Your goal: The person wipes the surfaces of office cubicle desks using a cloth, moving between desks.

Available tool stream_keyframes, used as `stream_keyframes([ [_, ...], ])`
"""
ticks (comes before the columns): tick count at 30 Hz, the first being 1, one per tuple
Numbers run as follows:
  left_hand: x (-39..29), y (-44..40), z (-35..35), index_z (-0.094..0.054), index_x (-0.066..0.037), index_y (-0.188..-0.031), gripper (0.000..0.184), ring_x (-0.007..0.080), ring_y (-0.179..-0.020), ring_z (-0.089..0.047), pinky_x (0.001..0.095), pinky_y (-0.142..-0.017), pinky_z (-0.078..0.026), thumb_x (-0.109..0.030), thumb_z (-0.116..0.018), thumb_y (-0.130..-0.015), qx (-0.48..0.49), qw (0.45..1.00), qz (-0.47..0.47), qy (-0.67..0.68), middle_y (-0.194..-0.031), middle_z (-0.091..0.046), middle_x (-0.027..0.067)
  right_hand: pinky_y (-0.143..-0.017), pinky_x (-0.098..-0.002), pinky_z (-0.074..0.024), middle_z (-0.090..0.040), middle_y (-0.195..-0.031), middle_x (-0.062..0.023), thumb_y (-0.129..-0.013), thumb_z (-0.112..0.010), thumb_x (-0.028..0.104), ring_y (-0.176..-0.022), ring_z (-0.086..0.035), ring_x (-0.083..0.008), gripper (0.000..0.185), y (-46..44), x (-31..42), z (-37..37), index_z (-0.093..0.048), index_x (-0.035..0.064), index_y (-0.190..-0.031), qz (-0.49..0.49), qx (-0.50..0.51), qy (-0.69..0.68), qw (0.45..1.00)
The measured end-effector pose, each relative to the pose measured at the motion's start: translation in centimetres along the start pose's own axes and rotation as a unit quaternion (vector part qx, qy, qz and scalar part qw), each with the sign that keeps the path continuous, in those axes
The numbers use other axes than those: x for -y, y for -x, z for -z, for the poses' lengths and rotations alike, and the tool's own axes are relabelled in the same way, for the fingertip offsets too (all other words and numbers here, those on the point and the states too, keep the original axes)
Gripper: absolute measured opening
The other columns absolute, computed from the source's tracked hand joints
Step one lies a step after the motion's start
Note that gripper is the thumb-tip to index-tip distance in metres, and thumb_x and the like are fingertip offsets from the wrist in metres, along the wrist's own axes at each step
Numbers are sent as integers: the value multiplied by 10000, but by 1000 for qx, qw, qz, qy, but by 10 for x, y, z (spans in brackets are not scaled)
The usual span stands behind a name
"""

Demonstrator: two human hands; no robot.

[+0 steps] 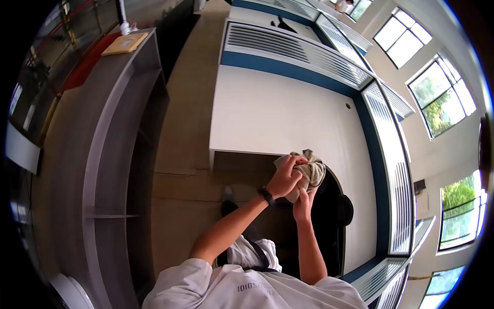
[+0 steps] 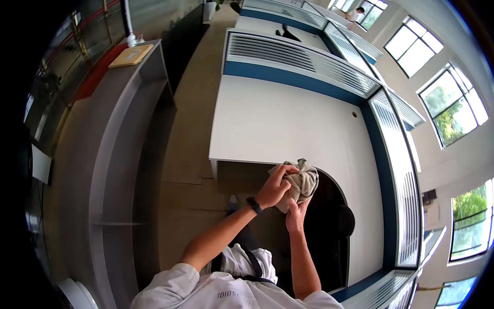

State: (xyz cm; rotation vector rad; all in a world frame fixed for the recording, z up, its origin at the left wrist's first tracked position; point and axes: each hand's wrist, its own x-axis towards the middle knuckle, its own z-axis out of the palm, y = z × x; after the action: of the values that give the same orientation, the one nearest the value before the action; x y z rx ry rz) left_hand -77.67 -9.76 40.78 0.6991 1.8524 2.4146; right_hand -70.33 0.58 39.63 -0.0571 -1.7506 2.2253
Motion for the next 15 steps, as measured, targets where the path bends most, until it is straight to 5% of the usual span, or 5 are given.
stream_keyframes([
  [4,34,15,109,-402,-21,-1282,415,177,-1078,-493,318,-968,-390,-162,-502,-904,-4,988,112,106,-1160,-499,105,-973,-316,-390,-480,-1239,-89,-811,-580,50,-1132,-486,-200,549,-37,-59,-66,-367,37,-1317,-144,-40,-47,988],
  [7,49,17,168,-422,-32,-1274,438,206,-1083,-530,341,-936,-426,-189,-562,-889,-118,986,116,-19,-1133,-548,134,-934,-314,-412,-511,-1202,-89,-802,-572,19,-1102,-504,-198,485,-70,-97,-95,-416,26,-1261,-146,-55,-47,987],
  [10,74,26,265,-472,-36,-1207,400,189,-1025,-566,326,-865,-466,-190,-610,-865,-157,970,171,-71,-1118,-575,103,-923,-339,-409,-517,-1167,-138,-729,-695,146,-1074,-516,-264,580,-119,-176,-101,-438,27,-1235,-36,-46,242,969],
  [11,82,34,297,-484,-34,-1189,383,186,-985,-585,323,-839,-478,-187,-614,-863,-163,966,190,-68,-1093,-593,96,-932,-400,-400,-491,-1152,-160,-655,-753,188,-1064,-491,-348,678,-130,-197,-101,-446,62,-1247,4,-30,441,897],
  [15,119,152,423,-536,-43,-1095,288,197,-861,-628,326,-772,-500,-185,-610,-857,-178,891,336,-248,-933,-648,84,-914,-495,-384,-433,-1190,-137,-608,-768,203,-1134,-403,-356,748,-139,-235,-149,-442,149,-1279,-16,93,640,762],
])
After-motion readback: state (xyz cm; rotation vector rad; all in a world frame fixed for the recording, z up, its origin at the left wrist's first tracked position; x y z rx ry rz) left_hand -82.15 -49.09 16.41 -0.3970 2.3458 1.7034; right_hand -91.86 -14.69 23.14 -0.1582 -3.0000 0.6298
